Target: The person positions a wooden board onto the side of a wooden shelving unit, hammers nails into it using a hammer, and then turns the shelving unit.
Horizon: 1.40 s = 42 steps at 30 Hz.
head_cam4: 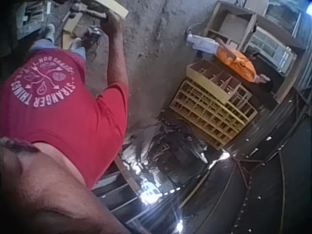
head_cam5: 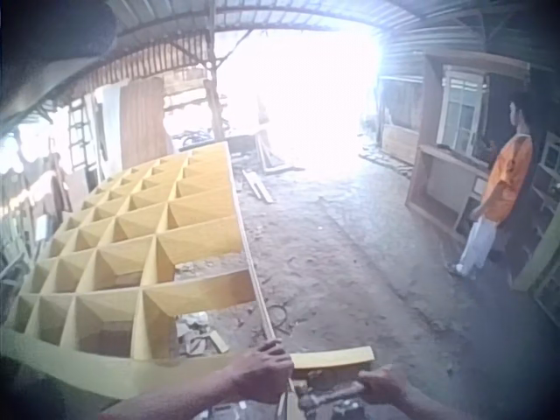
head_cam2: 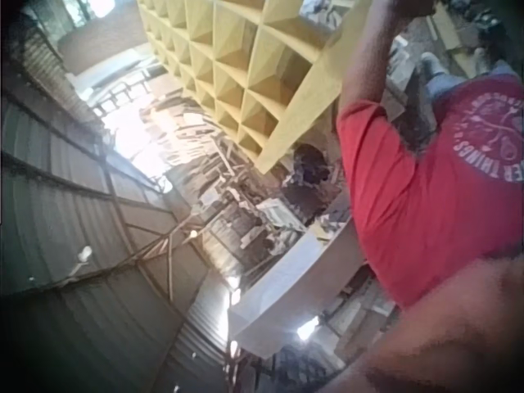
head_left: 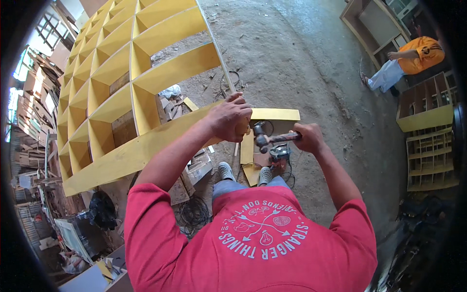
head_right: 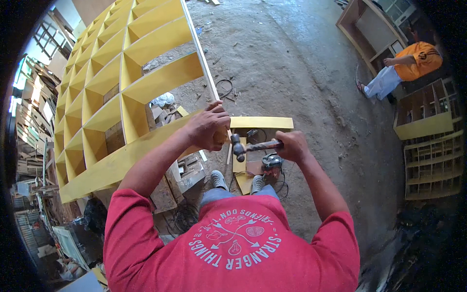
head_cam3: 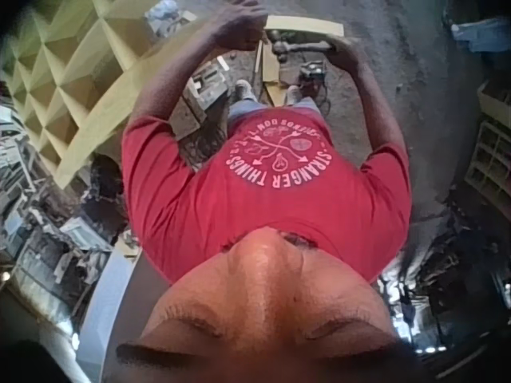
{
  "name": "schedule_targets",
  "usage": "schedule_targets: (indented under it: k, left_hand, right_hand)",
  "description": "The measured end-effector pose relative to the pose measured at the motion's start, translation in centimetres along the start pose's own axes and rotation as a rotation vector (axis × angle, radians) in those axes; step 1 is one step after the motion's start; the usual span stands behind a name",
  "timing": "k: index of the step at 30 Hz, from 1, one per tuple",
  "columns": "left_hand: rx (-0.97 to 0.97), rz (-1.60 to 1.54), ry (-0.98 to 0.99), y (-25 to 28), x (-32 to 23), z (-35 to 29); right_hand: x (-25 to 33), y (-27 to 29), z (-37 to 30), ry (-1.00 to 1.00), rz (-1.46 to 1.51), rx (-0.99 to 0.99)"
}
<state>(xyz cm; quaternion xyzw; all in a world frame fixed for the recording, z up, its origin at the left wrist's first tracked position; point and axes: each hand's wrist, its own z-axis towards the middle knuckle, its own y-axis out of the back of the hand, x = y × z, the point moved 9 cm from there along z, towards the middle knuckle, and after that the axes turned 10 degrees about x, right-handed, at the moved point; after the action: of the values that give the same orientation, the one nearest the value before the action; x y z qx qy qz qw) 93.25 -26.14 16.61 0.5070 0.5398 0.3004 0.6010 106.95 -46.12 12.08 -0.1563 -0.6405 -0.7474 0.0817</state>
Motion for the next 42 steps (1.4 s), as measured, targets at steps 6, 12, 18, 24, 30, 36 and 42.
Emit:
schedule_targets:
  k: [6,12,18,24,30,36,42]
  left_hand:
    - [0.012,-0.007,0.018,0.1,-0.2,-0.5]
    - [-0.061,0.025,-0.007,-0.5,0.5,-0.6]
    - [0.025,0.000,0.044,0.1,0.5,-0.6]
    - [-0.029,0.010,-0.024,0.4,-0.4,0.2]
    - [-0.055,0.009,0.008,-0.1,0.1,-0.9]
    - [-0.072,0.011,-0.045,0.0,-0.4,0.1]
    - [-0.009,0.032,0.026,-0.9,-0.2,-0.4]
  right_hand:
    - [4.4,6.3,-1.9,-0.325,0.500,-0.017]
    - [8.0,7.2,-1.9,-0.346,0.376,0.081]
    - [10.5,11.4,-0.7,-0.223,0.362,0.016]
    - [7.8,9.6,-4.5,-0.204,0.522,-0.377]
    - [10.7,12.7,-0.9,-0.220,0.355,-0.085]
    - [9.3,9.2,-4.7,-0.026,0.427,-0.405]
    - [10.4,11.1,-1.6,-0.206,0.417,-0.149]
